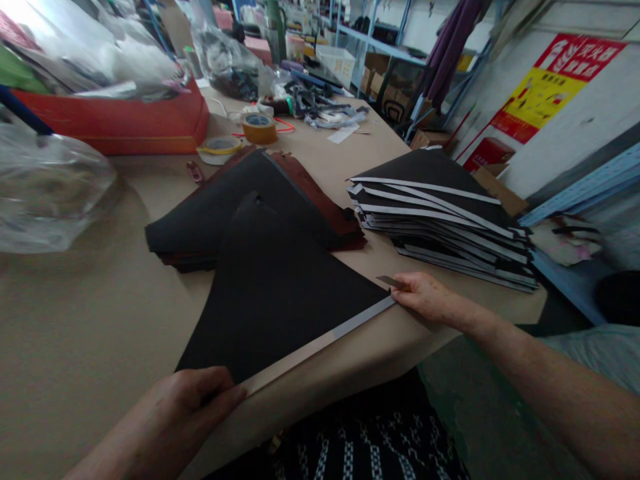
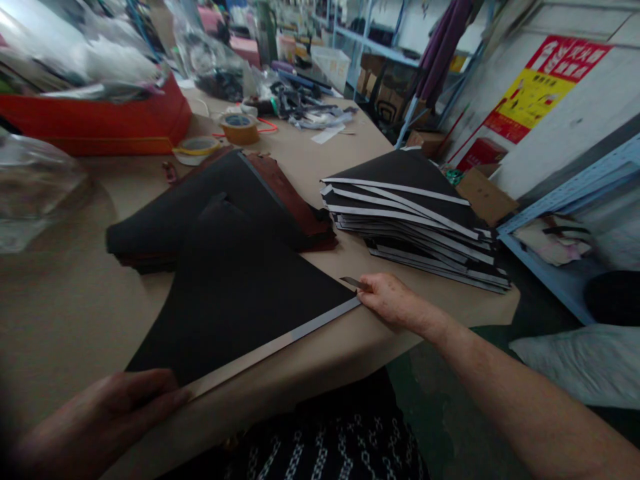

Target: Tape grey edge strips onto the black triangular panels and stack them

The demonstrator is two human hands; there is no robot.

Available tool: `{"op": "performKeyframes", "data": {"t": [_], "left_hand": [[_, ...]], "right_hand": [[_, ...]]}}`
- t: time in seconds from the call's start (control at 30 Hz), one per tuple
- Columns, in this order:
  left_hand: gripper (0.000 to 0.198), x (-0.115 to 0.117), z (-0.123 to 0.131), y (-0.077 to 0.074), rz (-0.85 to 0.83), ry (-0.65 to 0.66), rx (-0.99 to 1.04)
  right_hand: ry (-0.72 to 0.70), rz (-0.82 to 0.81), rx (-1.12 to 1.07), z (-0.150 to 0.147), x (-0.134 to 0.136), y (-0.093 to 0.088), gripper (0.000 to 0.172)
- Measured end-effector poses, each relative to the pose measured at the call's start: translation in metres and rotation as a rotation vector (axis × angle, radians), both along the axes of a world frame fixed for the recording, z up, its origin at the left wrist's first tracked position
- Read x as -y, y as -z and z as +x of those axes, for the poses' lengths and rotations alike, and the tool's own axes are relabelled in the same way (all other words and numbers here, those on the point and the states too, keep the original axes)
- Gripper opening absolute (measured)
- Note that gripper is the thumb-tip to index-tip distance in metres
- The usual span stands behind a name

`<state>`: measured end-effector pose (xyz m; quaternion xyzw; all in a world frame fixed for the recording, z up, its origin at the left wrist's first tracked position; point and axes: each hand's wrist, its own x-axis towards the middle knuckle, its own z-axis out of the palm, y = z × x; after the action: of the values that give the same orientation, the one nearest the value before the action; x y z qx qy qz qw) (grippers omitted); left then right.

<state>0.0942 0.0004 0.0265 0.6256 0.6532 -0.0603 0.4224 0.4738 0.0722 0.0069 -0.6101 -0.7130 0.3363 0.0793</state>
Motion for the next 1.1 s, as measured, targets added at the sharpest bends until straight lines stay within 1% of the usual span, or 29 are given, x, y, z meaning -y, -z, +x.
{"op": "performKeyframes", "data": {"t": [0.07, 0.2, 0.27, 0.33, 0.37, 0.43, 0.5, 0.6, 0.63, 0.7, 0.77, 0.83, 0.9, 1.0, 1.1], "left_hand": [[0.041, -0.001, 0.002, -0.001, 0.001, -0.037, 0.008], [0.04, -0.001, 0.006, -0.003, 0.033, -0.069, 0.029], [0.04, -0.001, 0.008, -0.004, 0.052, -0.068, 0.033], [0.038, -0.001, 0.01, -0.006, 0.064, -0.066, 0.028], [0.037, -0.001, 0.01, -0.007, 0.071, -0.063, 0.025], [0.037, 0.0, 0.01, -0.008, 0.083, -0.046, 0.025], [0.037, 0.001, 0.009, -0.006, 0.1, -0.021, 0.024], [0.04, 0.003, 0.005, -0.002, 0.127, -0.003, 0.021], [0.04, 0.004, 0.005, -0.001, 0.13, -0.004, 0.02], [0.039, 0.004, 0.003, -0.003, 0.121, -0.008, 0.016], [0.038, 0.006, 0.001, -0.007, 0.109, -0.011, 0.001], [0.038, 0.008, -0.007, -0.012, 0.095, -0.016, -0.021], [0.036, 0.014, -0.023, -0.014, 0.067, -0.026, -0.044], [0.037, 0.026, -0.058, -0.018, -0.01, -0.063, -0.059], [0.034, 0.042, -0.098, -0.024, -0.051, -0.141, -0.075]], "right_hand": [[0.025, 0.035, 0.031, 0.0, 0.002, -0.002, 0.008], [0.03, 0.079, 0.075, 0.002, 0.003, -0.008, 0.008], [0.009, 0.1, 0.035, 0.0, 0.001, -0.016, 0.011], [0.004, 0.085, -0.138, -0.008, -0.001, -0.026, 0.017], [0.01, 0.047, -0.262, -0.014, -0.002, -0.031, 0.02], [0.017, -0.085, -0.487, -0.029, -0.004, -0.036, 0.027], [0.017, -0.221, -0.6, -0.043, -0.005, -0.032, 0.034], [0.019, -0.309, -0.644, -0.056, -0.005, -0.012, 0.038], [0.023, -0.305, -0.644, -0.057, -0.005, -0.005, 0.038], [0.014, -0.246, -0.621, -0.056, -0.003, 0.007, 0.035], [-0.018, -0.171, -0.572, -0.054, -0.002, 0.012, 0.031], [-0.042, -0.128, -0.517, -0.051, 0.0, 0.012, 0.029], [-0.034, -0.126, -0.478, -0.049, 0.0, 0.011, 0.028], [0.009, -0.124, -0.451, -0.047, 0.001, 0.013, 0.031], [0.051, -0.152, -0.445, -0.048, 0.002, 0.014, 0.035]]}}
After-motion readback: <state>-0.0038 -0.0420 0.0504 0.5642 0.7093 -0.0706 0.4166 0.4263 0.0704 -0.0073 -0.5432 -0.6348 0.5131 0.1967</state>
